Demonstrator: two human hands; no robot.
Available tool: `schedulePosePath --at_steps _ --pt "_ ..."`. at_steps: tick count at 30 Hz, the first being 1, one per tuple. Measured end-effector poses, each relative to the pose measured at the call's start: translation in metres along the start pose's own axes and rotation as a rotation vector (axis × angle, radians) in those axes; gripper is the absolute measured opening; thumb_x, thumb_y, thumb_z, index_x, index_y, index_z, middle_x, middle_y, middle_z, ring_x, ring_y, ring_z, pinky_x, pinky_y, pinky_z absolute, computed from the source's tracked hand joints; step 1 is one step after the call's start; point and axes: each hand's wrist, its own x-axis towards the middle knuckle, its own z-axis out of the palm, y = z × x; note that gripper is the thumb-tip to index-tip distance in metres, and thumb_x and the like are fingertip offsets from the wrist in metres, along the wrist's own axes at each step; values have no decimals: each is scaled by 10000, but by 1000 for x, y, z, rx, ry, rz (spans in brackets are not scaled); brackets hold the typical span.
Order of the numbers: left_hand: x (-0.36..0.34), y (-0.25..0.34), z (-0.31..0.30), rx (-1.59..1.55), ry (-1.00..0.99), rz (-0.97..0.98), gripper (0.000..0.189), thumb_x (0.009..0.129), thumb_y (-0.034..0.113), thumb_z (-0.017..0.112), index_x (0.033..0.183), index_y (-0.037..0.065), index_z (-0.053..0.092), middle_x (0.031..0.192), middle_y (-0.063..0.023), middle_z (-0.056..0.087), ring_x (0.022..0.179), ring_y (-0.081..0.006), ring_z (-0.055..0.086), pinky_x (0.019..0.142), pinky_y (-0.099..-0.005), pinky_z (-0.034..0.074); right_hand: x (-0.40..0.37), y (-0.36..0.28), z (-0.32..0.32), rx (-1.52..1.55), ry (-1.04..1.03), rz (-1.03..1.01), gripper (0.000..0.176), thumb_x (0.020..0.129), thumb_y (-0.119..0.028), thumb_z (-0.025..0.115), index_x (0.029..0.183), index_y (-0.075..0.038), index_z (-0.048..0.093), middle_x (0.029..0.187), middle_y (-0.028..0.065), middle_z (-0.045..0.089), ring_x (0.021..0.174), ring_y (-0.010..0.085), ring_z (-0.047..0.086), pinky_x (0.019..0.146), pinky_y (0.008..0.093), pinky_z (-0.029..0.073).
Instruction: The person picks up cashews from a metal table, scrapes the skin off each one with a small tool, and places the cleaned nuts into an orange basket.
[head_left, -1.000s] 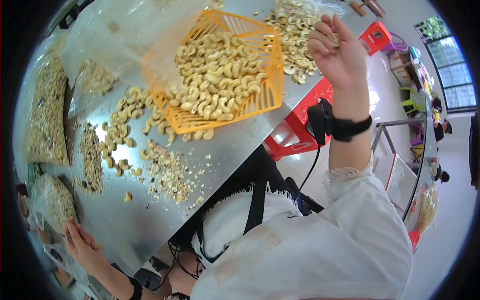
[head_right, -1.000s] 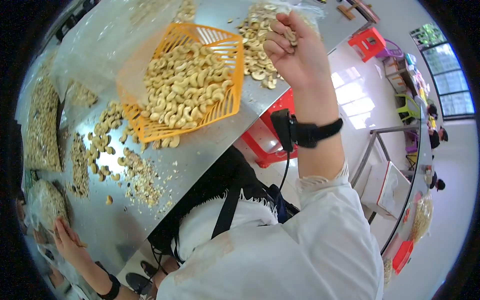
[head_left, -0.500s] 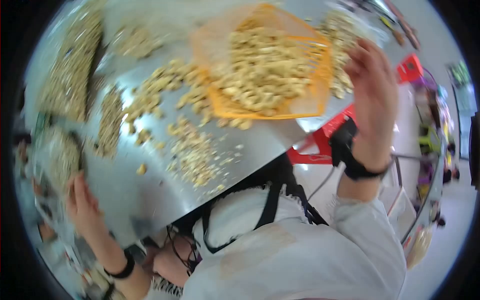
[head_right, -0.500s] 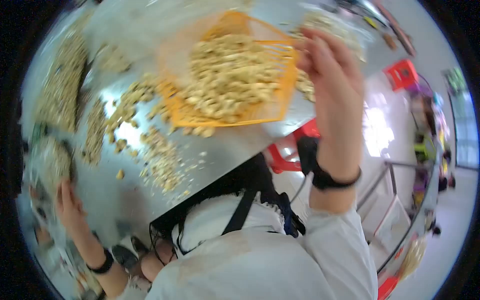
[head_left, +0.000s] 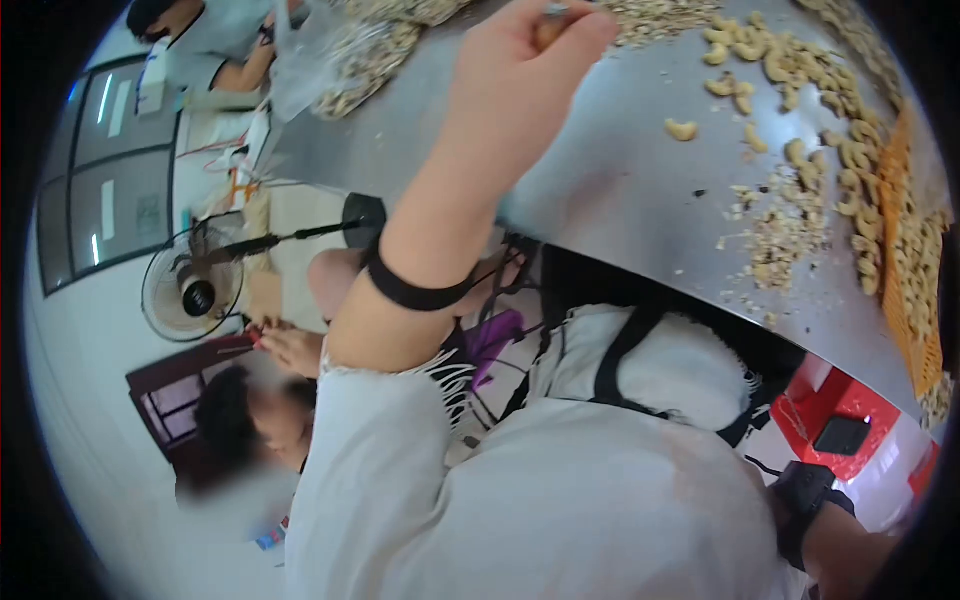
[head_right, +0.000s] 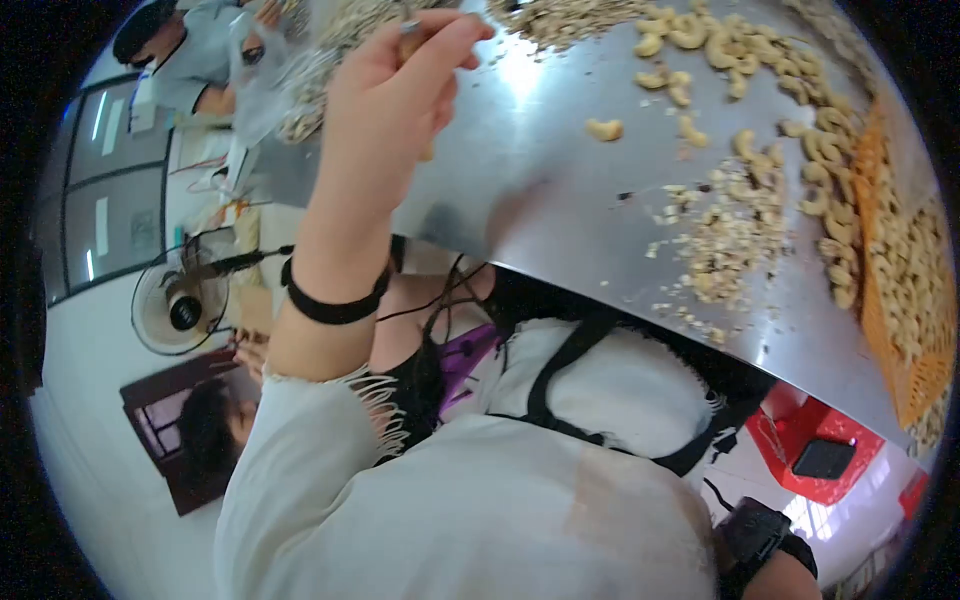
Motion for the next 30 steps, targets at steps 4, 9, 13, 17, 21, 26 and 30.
schedulePosePath --at_steps 4,9,13,17,21,26,30 --pt "4 -1 -1 6 12 -41 132 794 158 560 862 44 566 593 83 442 542 -3 359 480 -159 285 -3 6 -3 130 -96 -118 249 667 25 574 877 -103 539 892 -56 518 682 79 501 600 242 420" --pt "2 0 6 77 -15 -33 144 802 167 546 797 24 559 581 85 393 533 -6 327 476 -170 269 9 41 25 -65 185 -401 195 695 -36 582 866 -95 509 851 -46 507 718 82 484 615 234 408" --pt "2 -2 5 73 -45 -16 129 805 155 543 787 28 556 578 86 387 529 -8 320 474 -169 264 9 39 26 -373 404 -647 182 733 -96 560 900 -83 488 842 -38 503 772 89 468 644 217 384" --pt "3 -4 7 -9 -68 -24 119 805 147 543 784 30 556 581 86 391 527 -10 318 475 -168 264 4 36 27 -302 320 -571 187 751 -87 536 930 -69 484 856 -14 509 792 102 473 652 217 382" --pt "5 -4 10 16 -8 -68 117 801 143 548 796 27 561 602 83 416 539 -9 337 483 -156 270 -3 26 23 -330 340 -593 176 762 -77 523 934 -55 491 876 13 516 814 119 480 678 226 391" --pt "2 0 9 24 -39 -60 119 794 143 558 827 29 562 642 72 455 575 -8 363 508 -147 282 16 54 37 -797 385 -686 192 774 -99 525 950 -23 512 929 63 537 827 165 490 740 255 397" --pt "0 -3 12 45 -35 -48 162 791 162 540 869 25 577 665 22 475 470 -1 318 398 -154 227 16 53 37 -657 351 -891 206 780 -122 521 959 -20 518 936 75 545 834 174 491 747 258 393"
